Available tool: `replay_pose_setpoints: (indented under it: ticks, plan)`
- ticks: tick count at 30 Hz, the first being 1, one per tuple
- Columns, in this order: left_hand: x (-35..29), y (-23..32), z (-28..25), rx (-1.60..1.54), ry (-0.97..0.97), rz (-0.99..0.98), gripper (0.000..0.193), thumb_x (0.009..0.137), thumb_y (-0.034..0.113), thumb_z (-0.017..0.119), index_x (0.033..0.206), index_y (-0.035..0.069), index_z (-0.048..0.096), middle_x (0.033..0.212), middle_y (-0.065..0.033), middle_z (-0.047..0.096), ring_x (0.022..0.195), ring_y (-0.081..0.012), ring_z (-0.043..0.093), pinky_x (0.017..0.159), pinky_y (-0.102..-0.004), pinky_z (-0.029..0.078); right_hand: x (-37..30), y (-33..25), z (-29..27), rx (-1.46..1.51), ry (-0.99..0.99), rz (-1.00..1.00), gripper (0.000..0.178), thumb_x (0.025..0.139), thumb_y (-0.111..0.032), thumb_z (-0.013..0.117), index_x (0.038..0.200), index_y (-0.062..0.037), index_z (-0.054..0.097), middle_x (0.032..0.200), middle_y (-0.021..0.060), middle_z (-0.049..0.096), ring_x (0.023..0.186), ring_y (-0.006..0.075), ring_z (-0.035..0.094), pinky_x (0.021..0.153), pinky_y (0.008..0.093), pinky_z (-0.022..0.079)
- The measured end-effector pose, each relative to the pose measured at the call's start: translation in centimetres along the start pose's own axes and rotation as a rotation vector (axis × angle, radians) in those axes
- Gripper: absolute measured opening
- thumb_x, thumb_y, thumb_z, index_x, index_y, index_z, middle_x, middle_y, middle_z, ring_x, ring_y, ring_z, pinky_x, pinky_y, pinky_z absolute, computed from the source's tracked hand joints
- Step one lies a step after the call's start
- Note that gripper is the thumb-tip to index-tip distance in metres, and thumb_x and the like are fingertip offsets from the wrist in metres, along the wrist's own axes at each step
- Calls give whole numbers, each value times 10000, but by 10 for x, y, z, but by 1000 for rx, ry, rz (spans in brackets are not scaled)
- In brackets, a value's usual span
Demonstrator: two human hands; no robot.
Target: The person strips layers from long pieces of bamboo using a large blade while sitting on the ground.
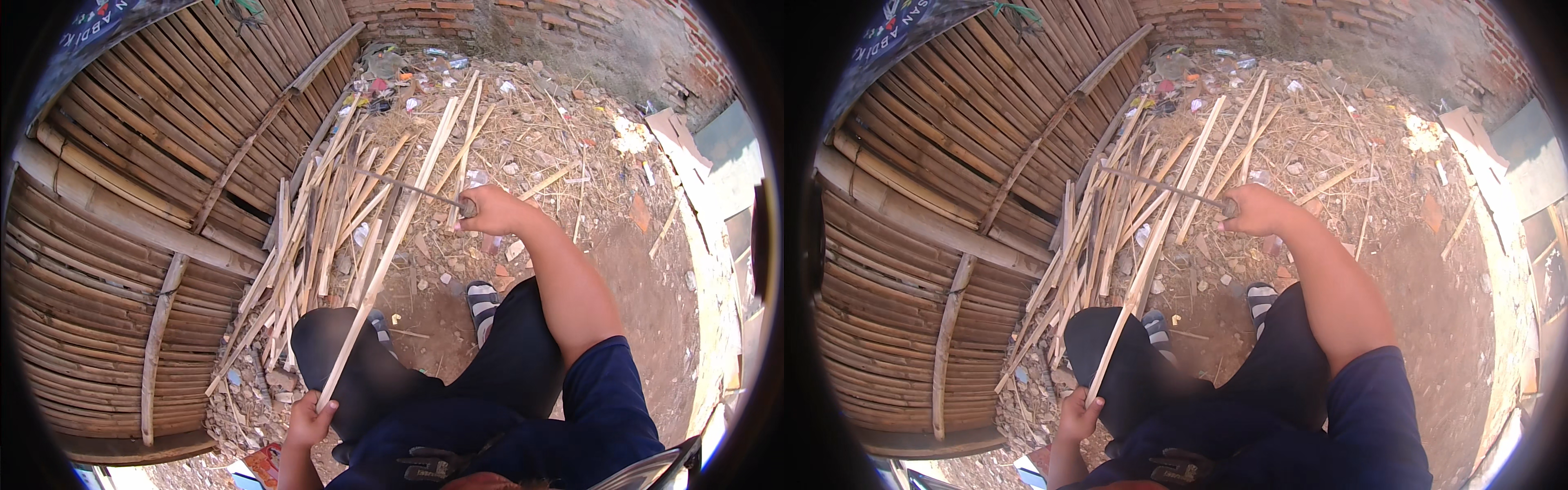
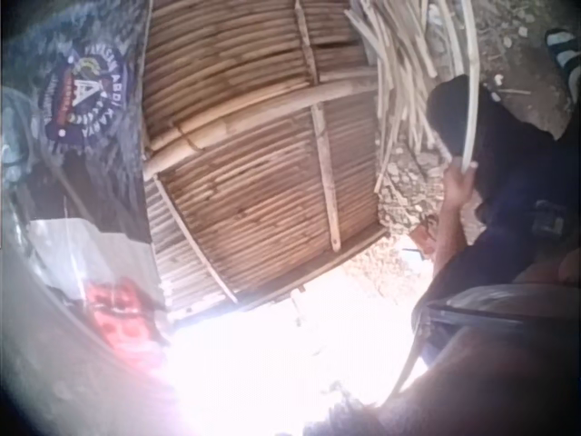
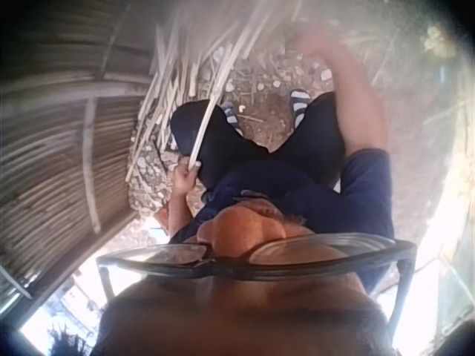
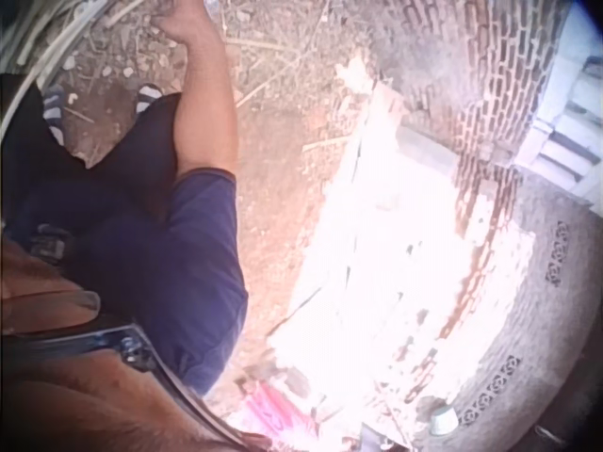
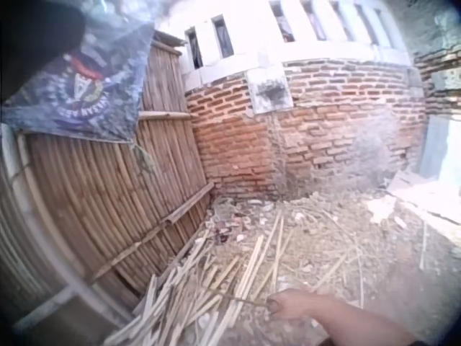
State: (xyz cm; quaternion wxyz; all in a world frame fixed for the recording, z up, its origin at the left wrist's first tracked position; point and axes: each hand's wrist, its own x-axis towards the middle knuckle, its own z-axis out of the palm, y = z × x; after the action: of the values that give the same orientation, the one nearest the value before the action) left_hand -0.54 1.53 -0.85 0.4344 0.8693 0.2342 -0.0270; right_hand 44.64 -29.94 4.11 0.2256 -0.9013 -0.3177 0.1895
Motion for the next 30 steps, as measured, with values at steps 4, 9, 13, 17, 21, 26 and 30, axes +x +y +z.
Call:
replay_pose_setpoints:
  ticks: [4,9,13,17,21,26,30]
  plan:
    - [-2,-8,1,-30,-3,-24,320,945,296,765,860,14,639,619,-28,584,588,-103,516,556,-316,450,-12,-39,18,-97,-323,-222,584,797,-434,847,1134,14,685,1092,248,713,1066,388,684,911,471,531]
    - [-1,-5,1,14,10,-7,342,946,313,769,839,16,637,615,-28,594,582,-101,525,543,-314,451,8,24,1,78,-63,1,551,775,-389,851,1127,6,698,1088,240,719,1062,377,692,948,446,530]
    - [-3,7,1,39,25,2,345,940,309,778,829,14,635,617,-29,602,583,-99,530,537,-313,451,1,21,-11,25,107,99,537,789,-367,834,1164,-6,704,1101,246,718,1082,390,691,957,444,541]
    - [-2,0,0,11,13,0,331,939,293,778,838,14,634,632,-33,610,597,-96,535,546,-312,455,-17,-32,8,-157,-120,-158,493,796,-367,833,1130,-26,709,1018,224,723,1016,391,702,893,461,548]
    - [-3,-5,1,1,15,-2,295,939,262,770,853,12,639,639,-35,610,597,-98,534,547,-310,453,-23,-37,1,-82,-223,-247,464,794,-369,837,1081,-27,710,958,214,726,956,394,707,848,471,549]
    - [-2,-6,3,-13,25,-33,273,937,248,770,867,14,649,641,-24,604,593,-98,531,544,-303,446,-1,23,-14,31,207,40,463,787,-345,836,1063,2,704,968,244,719,970,413,698,855,483,545]
    - [0,-8,2,-38,-3,-36,271,941,250,765,867,16,649,645,-16,604,602,-93,531,550,-300,448,0,12,3,-37,156,-103,482,790,-332,831,1138,-22,710,973,238,723,977,410,702,865,486,547]
